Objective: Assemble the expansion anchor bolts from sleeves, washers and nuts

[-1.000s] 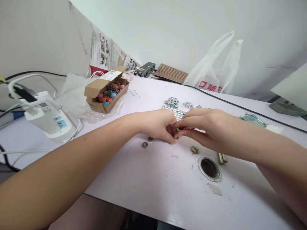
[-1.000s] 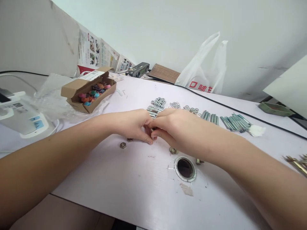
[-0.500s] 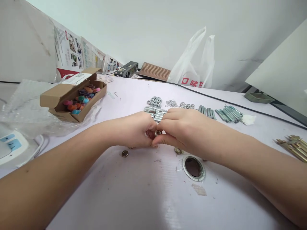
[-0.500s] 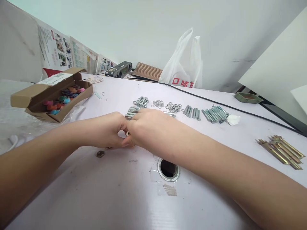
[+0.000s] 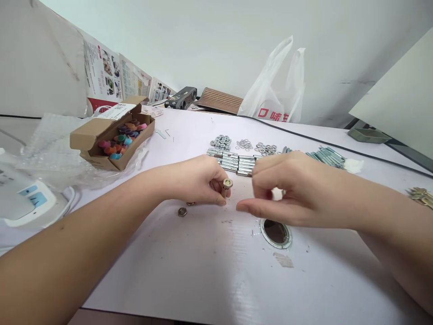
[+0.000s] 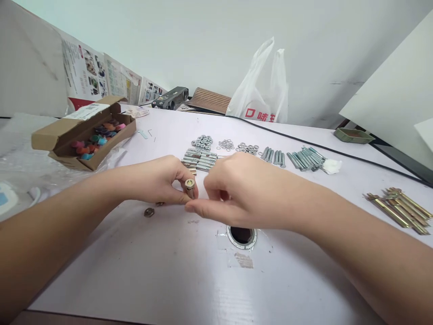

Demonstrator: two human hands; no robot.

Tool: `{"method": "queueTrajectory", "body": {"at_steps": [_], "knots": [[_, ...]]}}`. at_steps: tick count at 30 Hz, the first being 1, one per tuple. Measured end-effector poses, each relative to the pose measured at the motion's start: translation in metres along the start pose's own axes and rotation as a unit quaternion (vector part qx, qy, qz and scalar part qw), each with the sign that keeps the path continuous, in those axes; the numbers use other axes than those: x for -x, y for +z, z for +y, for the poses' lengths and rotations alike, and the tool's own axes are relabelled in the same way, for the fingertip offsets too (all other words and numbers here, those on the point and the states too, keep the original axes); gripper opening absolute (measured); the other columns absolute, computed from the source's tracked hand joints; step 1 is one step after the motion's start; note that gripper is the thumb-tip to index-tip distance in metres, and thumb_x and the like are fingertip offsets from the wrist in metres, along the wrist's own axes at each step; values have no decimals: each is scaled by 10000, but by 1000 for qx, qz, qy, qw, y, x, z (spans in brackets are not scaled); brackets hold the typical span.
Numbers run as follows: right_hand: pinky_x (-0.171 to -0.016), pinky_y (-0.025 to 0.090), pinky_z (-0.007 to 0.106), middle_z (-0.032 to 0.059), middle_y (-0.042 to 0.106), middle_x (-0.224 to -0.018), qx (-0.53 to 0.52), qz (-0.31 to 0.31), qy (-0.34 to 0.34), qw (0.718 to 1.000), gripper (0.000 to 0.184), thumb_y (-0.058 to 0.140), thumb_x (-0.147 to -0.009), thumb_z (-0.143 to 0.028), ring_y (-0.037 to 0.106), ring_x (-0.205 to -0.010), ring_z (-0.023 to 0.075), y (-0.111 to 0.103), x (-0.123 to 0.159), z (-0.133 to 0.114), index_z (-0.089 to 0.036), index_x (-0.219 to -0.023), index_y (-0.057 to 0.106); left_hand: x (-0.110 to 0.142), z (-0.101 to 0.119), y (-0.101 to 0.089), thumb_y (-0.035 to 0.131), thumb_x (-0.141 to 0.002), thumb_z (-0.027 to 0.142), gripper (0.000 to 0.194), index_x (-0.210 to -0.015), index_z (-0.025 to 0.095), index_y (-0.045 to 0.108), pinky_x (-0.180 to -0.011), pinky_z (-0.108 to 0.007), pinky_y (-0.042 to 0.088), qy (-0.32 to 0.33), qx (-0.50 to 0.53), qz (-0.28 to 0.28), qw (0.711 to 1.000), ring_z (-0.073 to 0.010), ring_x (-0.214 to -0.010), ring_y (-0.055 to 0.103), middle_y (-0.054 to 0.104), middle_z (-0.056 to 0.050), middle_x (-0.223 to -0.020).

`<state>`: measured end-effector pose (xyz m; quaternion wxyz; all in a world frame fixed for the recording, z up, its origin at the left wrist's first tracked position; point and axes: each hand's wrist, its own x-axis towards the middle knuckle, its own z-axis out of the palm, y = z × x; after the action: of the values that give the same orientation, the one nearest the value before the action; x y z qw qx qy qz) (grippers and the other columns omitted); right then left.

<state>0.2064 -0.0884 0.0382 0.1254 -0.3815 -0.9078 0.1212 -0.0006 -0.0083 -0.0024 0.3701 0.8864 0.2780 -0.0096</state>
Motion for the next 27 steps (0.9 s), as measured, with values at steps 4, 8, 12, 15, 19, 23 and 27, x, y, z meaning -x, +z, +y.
{"method": "queueTrajectory", "body": {"at_steps": [4,8,12,15,19,23,27], "knots": [[-444,335,225,-34,573,-562,-95,22,50,994,175,536,-901,-356,479,-475,93,17,6,1,-208,-919,626,1,2,-1,653,-728,332,177,-832,204,716,-484,-208,383,-9,-4,2,1000,-100,-552,568,704,12,-724],[-422,288,232,-56,464,-467,-135,64,34,988,169,519,-908,-325,390,-414,82,31,13,0,-199,-861,622,1,2,0,652,-727,318,187,-849,195,723,-551,-209,422,2,-2,2,1000,-120,-641,616,717,-5,-778],[-398,244,250,-40,344,-400,-155,164,85,970,425,434,-949,-365,322,-380,79,30,16,-4,-193,-573,536,0,1,1,663,-718,328,202,-860,197,724,-561,-213,431,-1,13,3,1000,-118,-637,616,714,-3,-767],[-403,312,225,-43,492,-476,-221,126,124,959,287,468,-937,-413,437,-408,91,35,14,-4,-186,-965,641,0,2,1,664,-713,327,176,-805,190,724,-493,-211,394,-6,12,4,1000,-103,-553,571,683,12,-667],[-376,258,227,-40,451,-427,-326,112,86,935,385,488,-925,-454,379,-372,76,46,15,2,-171,-712,638,1,1,0,670,-706,339,190,-806,189,730,-494,-216,403,-16,24,3,1000,-111,-567,584,689,7,-676],[-379,235,255,-31,293,-339,-363,254,107,890,618,424,-953,-464,280,-351,74,47,17,2,-190,-399,416,0,-1,1,679,-695,325,221,-876,212,737,-590,-223,466,-9,35,-1,999,-141,-704,650,728,-5,-799],[-437,342,238,-12,543,-479,-367,168,143,904,441,417,-948,-508,464,-446,101,52,12,-1,-181,-766,651,0,-1,1,669,-701,324,198,-847,209,738,-549,-221,454,-5,28,3,1000,-130,-640,633,722,-2,-755]]}}
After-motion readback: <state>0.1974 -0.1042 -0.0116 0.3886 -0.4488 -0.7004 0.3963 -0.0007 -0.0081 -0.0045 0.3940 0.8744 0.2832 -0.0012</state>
